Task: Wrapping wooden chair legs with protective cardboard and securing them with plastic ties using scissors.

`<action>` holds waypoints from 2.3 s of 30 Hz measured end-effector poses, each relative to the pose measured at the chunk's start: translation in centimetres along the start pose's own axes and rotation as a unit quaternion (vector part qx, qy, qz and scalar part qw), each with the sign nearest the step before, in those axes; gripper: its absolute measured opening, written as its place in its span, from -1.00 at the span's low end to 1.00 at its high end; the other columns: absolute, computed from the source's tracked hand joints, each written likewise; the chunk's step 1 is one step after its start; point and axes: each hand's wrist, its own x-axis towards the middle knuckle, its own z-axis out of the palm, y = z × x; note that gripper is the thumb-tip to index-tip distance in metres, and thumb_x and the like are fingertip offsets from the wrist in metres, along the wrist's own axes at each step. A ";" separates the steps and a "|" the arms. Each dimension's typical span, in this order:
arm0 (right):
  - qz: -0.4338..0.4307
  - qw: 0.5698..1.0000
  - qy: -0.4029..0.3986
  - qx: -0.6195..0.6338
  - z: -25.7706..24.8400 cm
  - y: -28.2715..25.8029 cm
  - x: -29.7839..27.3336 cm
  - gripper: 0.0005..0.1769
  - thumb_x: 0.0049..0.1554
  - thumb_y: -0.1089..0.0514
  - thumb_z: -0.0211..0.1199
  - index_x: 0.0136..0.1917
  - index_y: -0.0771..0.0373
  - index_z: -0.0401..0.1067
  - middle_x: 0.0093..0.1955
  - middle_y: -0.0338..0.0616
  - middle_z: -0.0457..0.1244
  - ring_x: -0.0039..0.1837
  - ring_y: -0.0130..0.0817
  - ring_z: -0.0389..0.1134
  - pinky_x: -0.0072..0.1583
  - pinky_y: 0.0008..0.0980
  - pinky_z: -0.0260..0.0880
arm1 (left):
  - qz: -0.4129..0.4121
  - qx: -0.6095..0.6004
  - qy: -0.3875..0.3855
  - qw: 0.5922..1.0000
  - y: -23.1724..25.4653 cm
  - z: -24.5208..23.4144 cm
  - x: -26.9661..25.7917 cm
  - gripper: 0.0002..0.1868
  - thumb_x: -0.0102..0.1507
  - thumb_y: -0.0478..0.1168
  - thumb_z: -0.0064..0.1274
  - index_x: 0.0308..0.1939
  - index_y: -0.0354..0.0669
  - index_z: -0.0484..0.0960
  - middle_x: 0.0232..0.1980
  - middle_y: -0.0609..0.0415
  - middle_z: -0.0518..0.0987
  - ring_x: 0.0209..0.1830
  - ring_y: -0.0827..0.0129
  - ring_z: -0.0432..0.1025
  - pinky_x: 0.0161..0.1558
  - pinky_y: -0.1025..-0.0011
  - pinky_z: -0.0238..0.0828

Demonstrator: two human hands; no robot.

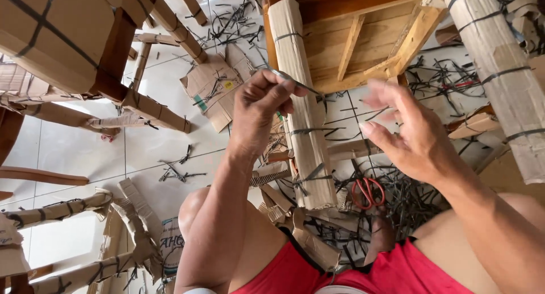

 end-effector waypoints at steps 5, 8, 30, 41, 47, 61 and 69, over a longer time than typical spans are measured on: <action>-0.053 0.984 -0.060 0.157 2.7 -3.0 3.5 -0.33 0.26 0.04 0.15 0.52 0.39 0.10 0.22 0.38 0.24 0.29 0.29 0.27 0.30 0.37 0.25 | -0.029 0.062 -0.024 0.997 -1.5 1.4 0.1 -0.88 0.34 -0.22 0.17 -0.20 -0.19 0.60 -0.27 -0.16 0.71 -0.50 0.49 0.53 -0.37 0.57 0.46; 0.038 0.975 -0.084 0.203 4.5 -2.6 4.5 -0.71 0.34 0.06 0.10 0.19 0.29 0.40 -0.18 0.01 0.33 -0.13 -0.12 0.41 -0.01 -0.05 0.41 | -0.043 0.101 -0.001 0.994 -2.0 1.6 -0.1 -0.84 0.34 -0.16 0.18 -0.17 -0.18 0.61 -0.26 -0.11 0.71 -0.44 0.50 0.53 -0.32 0.57 0.48; 0.223 0.908 -0.161 0.316 11.1 2.0 10.0 -0.66 0.29 0.19 0.05 0.04 0.47 0.56 -0.42 -0.15 0.18 -0.44 -0.44 0.09 -0.37 -0.49 0.02 | -0.285 -0.100 0.184 0.935 -11.4 -2.9 0.8 -0.66 0.29 -0.07 0.24 -0.04 -0.29 0.70 -0.25 -0.12 0.69 -0.32 0.19 0.64 -0.20 0.27 0.67; 0.238 0.916 -0.113 0.303 10.0 5.1 10.8 -0.73 0.33 0.30 0.02 0.16 0.50 0.46 0.04 0.19 0.34 0.01 -0.07 0.36 0.16 -0.26 0.35 | -0.136 0.034 0.293 0.946 -9.1 -2.9 1.8 -0.77 0.41 -0.06 0.08 -0.19 -0.13 0.59 -0.29 0.05 0.57 -0.35 0.38 0.44 -0.25 0.48 0.40; 0.080 0.985 -0.044 0.144 5.4 3.4 10.0 -0.67 0.42 0.11 0.09 -0.05 0.34 0.54 -0.41 -0.14 0.18 -0.37 -0.35 0.14 -0.24 -0.37 0.16 | 0.056 0.251 0.223 0.940 -4.6 -1.3 2.1 -0.76 0.44 -0.10 0.01 -0.16 -0.16 0.67 -0.32 0.04 0.62 -0.34 0.46 0.46 -0.23 0.48 0.44; -0.105 0.977 0.035 0.182 5.7 -0.2 10.1 -0.71 0.39 0.10 0.10 -0.12 0.28 0.46 -0.36 -0.06 0.28 -0.33 -0.36 0.29 -0.25 -0.35 0.34 | 0.148 0.511 -0.053 0.845 -2.8 1.2 3.4 -0.85 0.18 -0.25 0.20 -0.17 -0.01 0.71 -0.27 0.01 0.68 -0.21 -0.01 0.60 -0.22 0.09 0.58; -0.100 0.981 0.049 0.157 3.3 -0.8 11.1 -0.60 0.47 0.10 -0.08 0.21 0.44 0.47 0.02 0.25 0.34 -0.03 -0.06 0.35 0.10 -0.13 0.41 | 0.000 0.405 0.051 0.913 0.6 1.6 2.6 -0.71 0.34 -0.04 0.04 -0.37 -0.02 0.74 -0.58 0.06 0.55 -0.52 0.38 0.40 -0.35 0.31 0.41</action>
